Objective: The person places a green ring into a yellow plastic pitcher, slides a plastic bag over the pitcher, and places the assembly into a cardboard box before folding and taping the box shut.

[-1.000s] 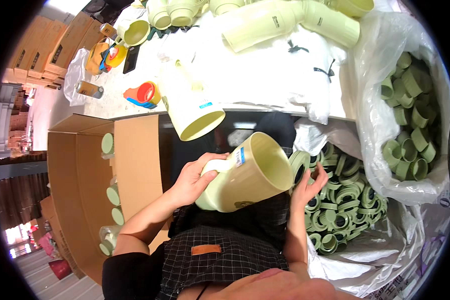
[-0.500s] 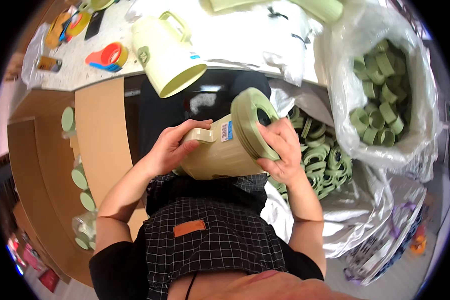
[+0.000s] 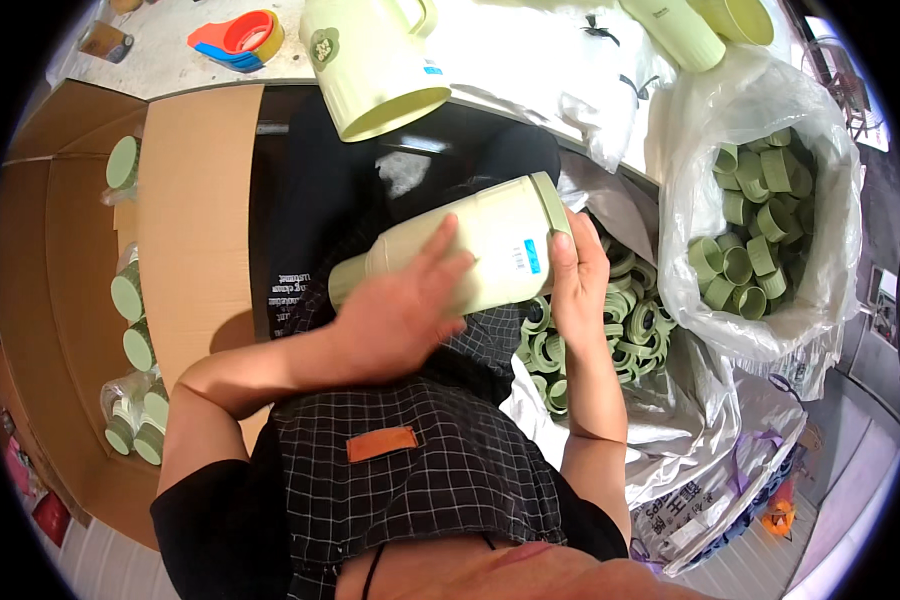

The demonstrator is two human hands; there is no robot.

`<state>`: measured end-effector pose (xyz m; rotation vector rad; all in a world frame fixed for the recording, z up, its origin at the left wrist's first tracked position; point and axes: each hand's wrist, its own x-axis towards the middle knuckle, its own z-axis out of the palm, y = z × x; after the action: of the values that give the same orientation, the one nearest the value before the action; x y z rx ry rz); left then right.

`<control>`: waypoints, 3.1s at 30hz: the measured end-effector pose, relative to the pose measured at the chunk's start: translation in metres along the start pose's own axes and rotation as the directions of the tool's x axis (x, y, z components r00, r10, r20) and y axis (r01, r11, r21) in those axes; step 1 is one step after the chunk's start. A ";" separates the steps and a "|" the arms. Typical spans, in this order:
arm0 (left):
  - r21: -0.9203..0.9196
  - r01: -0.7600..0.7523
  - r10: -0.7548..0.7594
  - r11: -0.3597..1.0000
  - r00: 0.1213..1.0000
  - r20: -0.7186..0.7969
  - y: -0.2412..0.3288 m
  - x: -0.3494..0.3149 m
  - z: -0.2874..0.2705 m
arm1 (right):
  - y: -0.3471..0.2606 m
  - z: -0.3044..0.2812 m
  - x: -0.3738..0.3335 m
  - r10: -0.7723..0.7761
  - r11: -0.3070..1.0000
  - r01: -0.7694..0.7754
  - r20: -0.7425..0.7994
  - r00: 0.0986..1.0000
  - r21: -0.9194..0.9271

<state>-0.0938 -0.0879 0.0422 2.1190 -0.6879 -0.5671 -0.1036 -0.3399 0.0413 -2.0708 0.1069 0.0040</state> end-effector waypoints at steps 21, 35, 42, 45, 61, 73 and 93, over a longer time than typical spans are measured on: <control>0.131 -0.153 0.156 0.980 0.987 -0.020 -0.003 -0.012 0.024 | -0.027 0.012 0.007 0.061 0.920 -0.122 -0.172 0.983 -0.371; 0.285 -0.371 0.467 0.884 0.722 -0.511 -0.058 0.025 -0.029 | 0.035 -0.033 0.031 0.017 0.981 -0.014 -0.013 1.000 0.194; 0.096 0.447 -0.279 0.889 0.697 -0.660 -0.120 0.084 -0.096 | 0.026 0.005 0.044 0.048 0.917 -0.131 0.220 0.974 0.377; -0.430 -0.012 -0.332 0.903 0.616 -0.714 -0.177 0.069 -0.140 | 0.030 0.001 0.047 0.017 0.931 -0.100 0.231 0.973 0.352; 0.139 -0.529 0.538 0.837 0.749 -0.388 -0.021 0.240 -0.065 | 0.039 -0.007 0.081 -0.122 0.955 0.086 0.109 0.987 0.284; 0.123 -0.020 0.060 0.992 0.943 -0.328 -0.110 0.315 -0.042 | 0.059 -0.003 0.094 -0.056 0.871 -0.040 0.180 0.982 0.489; -0.964 -0.156 0.243 0.214 0.965 -0.102 -0.024 0.187 -0.054 | 0.162 -0.026 0.108 0.428 0.374 0.334 -0.481 0.765 0.865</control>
<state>0.0852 -0.1651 0.0237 0.7584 -0.4136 -0.6738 -0.0097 -0.4484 -0.0934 -0.7671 0.4948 -0.6344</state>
